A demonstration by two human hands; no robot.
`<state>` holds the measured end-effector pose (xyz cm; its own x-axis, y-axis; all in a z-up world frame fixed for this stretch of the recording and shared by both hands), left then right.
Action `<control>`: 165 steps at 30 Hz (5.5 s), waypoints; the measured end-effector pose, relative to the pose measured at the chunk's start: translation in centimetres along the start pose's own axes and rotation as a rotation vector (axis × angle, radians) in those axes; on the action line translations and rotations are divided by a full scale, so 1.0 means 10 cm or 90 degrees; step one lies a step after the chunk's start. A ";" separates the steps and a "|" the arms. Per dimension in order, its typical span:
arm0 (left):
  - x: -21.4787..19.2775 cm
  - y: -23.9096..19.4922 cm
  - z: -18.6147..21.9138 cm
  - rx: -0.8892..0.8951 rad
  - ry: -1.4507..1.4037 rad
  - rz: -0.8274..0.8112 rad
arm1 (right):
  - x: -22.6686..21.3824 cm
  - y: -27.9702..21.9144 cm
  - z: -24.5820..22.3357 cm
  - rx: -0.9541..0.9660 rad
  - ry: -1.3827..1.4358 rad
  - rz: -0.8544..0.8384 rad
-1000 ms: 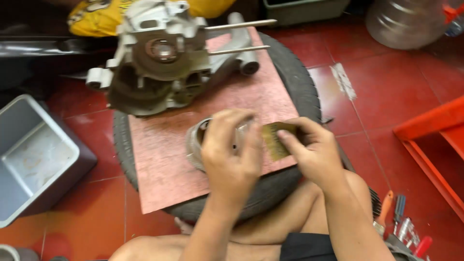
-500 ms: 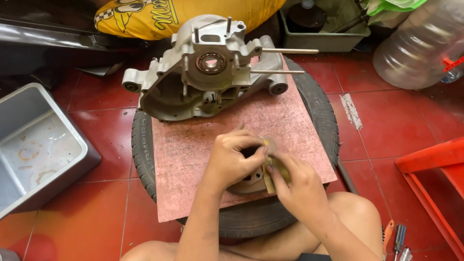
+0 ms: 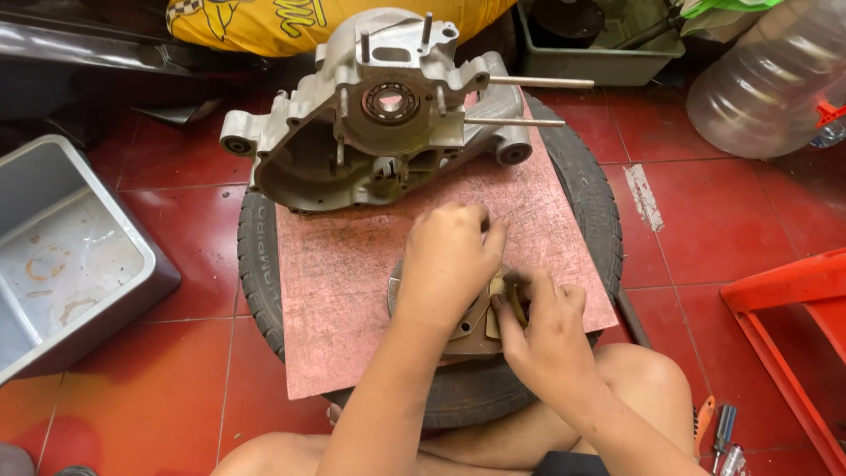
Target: Inspecting and cleaning motorcycle engine components including the cylinder and crankcase.
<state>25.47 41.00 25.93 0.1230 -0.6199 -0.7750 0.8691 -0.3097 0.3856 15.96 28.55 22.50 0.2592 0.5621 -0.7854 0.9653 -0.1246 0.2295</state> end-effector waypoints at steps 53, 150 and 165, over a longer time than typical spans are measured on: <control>-0.02 -0.18 -0.04 -0.070 0.084 0.028 | 0.24 0.51 0.25 0.350 0.206 -0.200; -0.56 -0.38 0.19 0.059 -0.087 0.429 | 0.35 0.41 0.28 0.243 0.347 -0.178; -0.29 -0.51 0.28 0.105 0.058 0.245 | 0.35 0.29 0.39 0.311 0.305 -0.234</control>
<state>19.37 42.36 27.60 0.4719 -0.6489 -0.5969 0.6637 -0.1842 0.7249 19.80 26.95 18.21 -0.0152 0.9156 -0.4018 0.9200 -0.1446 -0.3643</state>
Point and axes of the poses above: each hand's wrist, its own y-axis towards the middle knuckle, its own x-axis out of the palm, z = x × y, the point moved 9 cm from there along y, towards the middle knuckle, and after that the axes turned 12 degrees about x, right-handed, at the moved point
